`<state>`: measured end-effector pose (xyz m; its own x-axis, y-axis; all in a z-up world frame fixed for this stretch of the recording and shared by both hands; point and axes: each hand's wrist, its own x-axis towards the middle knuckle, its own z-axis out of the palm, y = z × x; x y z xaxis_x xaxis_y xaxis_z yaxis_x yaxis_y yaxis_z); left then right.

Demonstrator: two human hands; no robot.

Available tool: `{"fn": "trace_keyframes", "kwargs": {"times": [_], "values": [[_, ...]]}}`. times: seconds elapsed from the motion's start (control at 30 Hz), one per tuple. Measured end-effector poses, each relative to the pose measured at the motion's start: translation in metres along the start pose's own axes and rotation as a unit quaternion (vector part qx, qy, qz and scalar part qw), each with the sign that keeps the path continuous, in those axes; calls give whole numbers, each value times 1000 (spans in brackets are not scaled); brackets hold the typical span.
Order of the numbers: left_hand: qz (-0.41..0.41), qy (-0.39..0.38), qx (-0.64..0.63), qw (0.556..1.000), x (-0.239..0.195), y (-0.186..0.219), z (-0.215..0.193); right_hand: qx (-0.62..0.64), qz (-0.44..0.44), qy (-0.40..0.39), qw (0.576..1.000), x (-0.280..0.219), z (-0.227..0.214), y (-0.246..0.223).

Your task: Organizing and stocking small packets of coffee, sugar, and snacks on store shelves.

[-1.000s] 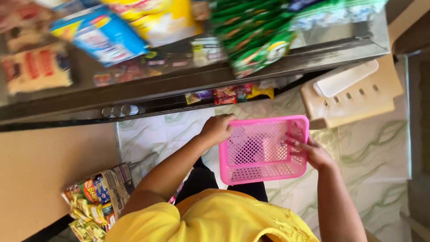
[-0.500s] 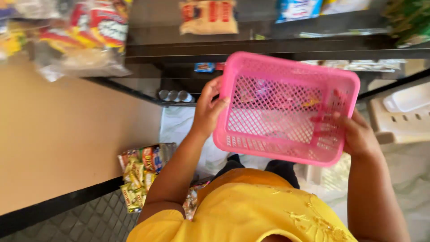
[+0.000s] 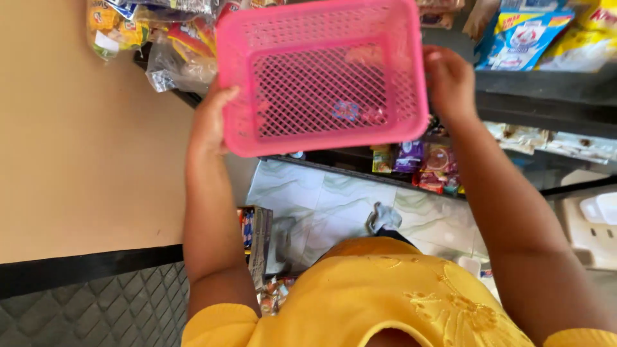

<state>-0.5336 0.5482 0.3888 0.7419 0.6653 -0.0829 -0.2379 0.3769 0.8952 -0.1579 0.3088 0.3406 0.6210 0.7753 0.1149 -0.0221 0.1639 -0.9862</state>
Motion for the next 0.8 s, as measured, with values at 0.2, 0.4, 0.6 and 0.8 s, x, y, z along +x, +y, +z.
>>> {"fn": "trace_keyframes", "kwargs": {"times": [0.2, 0.4, 0.6, 0.8], "values": [[109, 63, 27, 992, 25, 25, -14, -560, -338, -74, 753, 75, 5, 29], [115, 113, 109, 981, 39, 24, -19, -564, -296, -159, 754, 101, -7, 32], [84, 131, 152, 976, 47, 27, -40, -498, -218, -119, 831, 95, 0, 31], [115, 104, 259, 953, 67, 23, -50, -275, -184, 69, 941, 88, -1, 45]]}}
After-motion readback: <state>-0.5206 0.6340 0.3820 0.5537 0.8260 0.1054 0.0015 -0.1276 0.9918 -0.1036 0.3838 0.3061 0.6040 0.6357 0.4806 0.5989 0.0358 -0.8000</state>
